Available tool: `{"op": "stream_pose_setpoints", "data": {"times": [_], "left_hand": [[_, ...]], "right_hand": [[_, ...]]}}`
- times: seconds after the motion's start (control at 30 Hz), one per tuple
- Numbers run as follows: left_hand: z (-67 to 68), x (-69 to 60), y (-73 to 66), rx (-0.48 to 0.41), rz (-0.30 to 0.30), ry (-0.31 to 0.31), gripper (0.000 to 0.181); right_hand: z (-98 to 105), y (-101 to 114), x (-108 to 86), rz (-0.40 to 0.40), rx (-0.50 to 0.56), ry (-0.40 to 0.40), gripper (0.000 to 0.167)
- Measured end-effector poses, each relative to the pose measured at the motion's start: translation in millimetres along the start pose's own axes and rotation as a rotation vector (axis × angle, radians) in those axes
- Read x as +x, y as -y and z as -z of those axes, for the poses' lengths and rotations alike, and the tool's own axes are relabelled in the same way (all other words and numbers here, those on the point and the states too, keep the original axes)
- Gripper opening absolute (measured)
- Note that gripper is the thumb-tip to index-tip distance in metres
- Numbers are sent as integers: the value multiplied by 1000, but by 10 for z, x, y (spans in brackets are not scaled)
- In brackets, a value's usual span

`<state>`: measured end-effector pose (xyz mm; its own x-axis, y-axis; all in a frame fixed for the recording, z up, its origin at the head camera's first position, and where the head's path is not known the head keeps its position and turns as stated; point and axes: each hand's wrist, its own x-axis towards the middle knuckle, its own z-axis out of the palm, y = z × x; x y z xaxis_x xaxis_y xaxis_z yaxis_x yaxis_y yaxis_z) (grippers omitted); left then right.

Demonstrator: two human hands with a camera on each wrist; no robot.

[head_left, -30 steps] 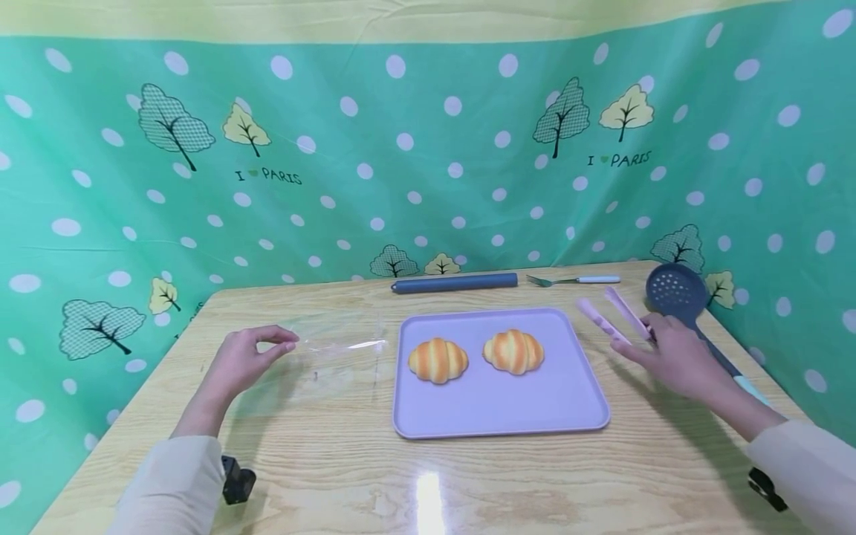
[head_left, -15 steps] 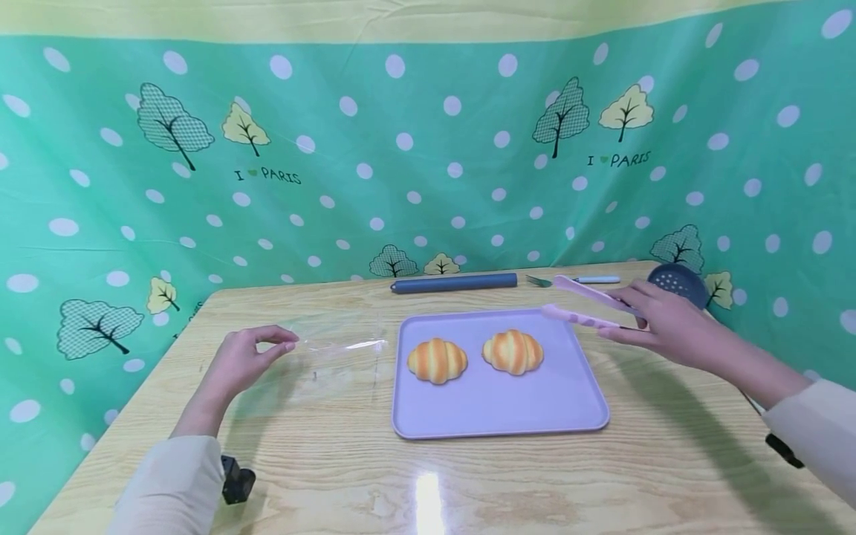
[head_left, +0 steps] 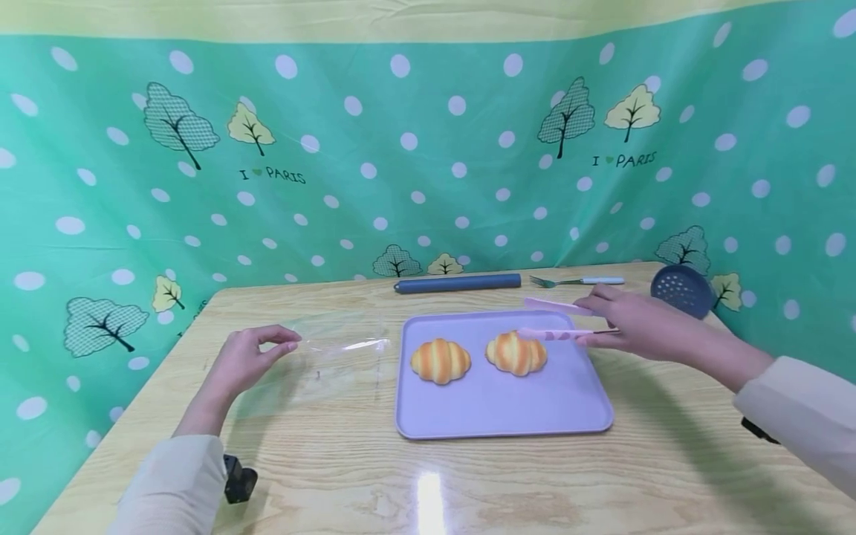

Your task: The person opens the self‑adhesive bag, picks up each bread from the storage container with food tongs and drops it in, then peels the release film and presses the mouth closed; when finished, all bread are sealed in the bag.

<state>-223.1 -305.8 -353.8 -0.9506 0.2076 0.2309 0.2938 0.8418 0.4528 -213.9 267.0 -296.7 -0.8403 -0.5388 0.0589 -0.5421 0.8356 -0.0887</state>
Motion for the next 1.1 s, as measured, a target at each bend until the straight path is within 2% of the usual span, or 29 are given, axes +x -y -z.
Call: {"op": "stream_pose_setpoints", "data": {"times": [0.27,0.57,0.77,1.1], "left_hand": [[-14,10,-23,-14,3,10,17],[-36,29,-24,-13,-8,8,16],[-38,32,-30,-22,-9,15,17],[-59,34,-16,-33,-13,10,16]], "right_hand": [[-81,25,80,58,-44,53,65],[-169,8,133,164,-139,38,61],[-163,0,169,163,-154,74,64],[-137,-57,202,110,-99,155,66]]}}
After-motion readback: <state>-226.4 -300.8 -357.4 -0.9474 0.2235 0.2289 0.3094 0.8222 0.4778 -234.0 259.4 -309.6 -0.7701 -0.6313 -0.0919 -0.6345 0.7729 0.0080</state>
